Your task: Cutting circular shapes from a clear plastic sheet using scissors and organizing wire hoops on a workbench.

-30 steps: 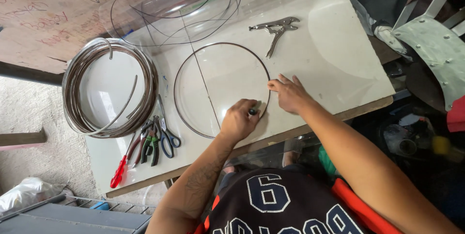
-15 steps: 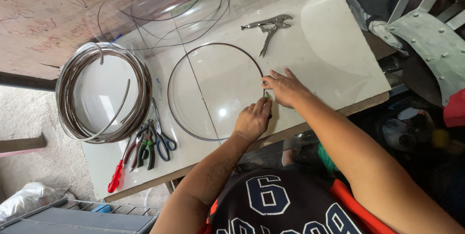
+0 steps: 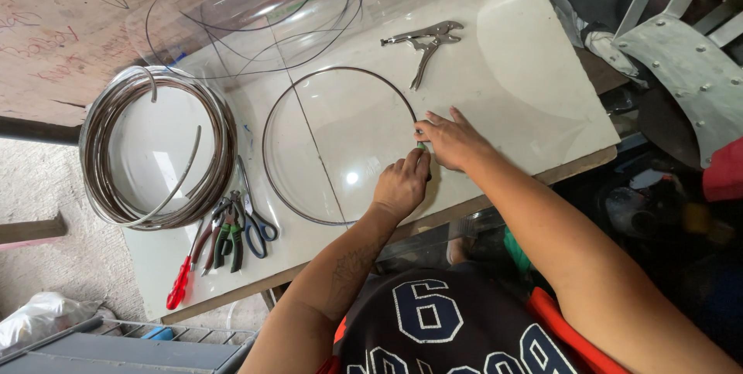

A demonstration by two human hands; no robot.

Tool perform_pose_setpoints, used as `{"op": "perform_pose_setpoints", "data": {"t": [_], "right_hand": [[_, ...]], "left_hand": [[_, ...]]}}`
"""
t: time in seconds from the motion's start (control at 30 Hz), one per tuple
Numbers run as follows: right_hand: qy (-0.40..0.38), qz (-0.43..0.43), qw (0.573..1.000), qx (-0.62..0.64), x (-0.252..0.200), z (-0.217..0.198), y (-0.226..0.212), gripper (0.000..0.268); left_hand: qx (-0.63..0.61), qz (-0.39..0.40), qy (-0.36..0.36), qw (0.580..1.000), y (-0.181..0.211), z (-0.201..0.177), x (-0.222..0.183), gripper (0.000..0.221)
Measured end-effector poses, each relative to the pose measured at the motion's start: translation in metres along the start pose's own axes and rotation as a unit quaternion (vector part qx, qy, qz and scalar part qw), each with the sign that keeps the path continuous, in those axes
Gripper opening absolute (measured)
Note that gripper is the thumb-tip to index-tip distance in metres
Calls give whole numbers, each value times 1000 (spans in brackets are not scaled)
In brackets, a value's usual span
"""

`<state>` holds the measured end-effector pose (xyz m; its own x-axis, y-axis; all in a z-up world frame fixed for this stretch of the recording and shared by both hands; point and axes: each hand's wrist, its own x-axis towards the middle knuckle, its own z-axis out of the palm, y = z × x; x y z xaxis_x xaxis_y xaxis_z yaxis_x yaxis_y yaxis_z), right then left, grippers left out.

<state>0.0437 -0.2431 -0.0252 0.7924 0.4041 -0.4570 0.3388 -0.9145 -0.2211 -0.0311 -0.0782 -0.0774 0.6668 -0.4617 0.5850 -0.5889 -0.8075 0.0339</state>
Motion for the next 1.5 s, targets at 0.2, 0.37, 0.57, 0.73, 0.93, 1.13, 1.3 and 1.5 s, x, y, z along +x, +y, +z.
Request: {"op": "perform_pose_setpoints", "data": {"t": [0.2, 0.37, 0.57, 0.73, 0.93, 1.13, 1.3, 1.5], "right_hand": [[1, 4, 1000, 3, -7, -11, -8, 65], [-1, 2, 1000, -13, -6, -14, -8, 64], [-4, 13, 1000, -14, -6, -8, -10, 64], [1, 21, 1000, -7, -8, -8, -13, 59], [2, 28, 999, -17, -5, 4, -13, 59], [25, 34, 999, 1, -8, 12, -18, 55], [47, 60, 997, 3, -25, 0, -43, 75], [64, 75, 995, -11, -24, 14, -43, 78]], "left_hand": [[-11, 20, -39, 999, 5, -23, -8, 28], [-48, 54, -89, 993, 5, -75, -52, 31], [-96, 41, -140, 985, -15, -132, -106, 36], [-187, -58, -90, 977, -40, -155, -97, 46], [-130, -161, -28, 978, -66, -153, -124, 42], [-209, -177, -46, 961, -47, -162, -125, 49], [-296, -201, -52, 932, -30, -164, -101, 35], [-293, -131, -69, 945, -19, -136, -95, 32]]}}
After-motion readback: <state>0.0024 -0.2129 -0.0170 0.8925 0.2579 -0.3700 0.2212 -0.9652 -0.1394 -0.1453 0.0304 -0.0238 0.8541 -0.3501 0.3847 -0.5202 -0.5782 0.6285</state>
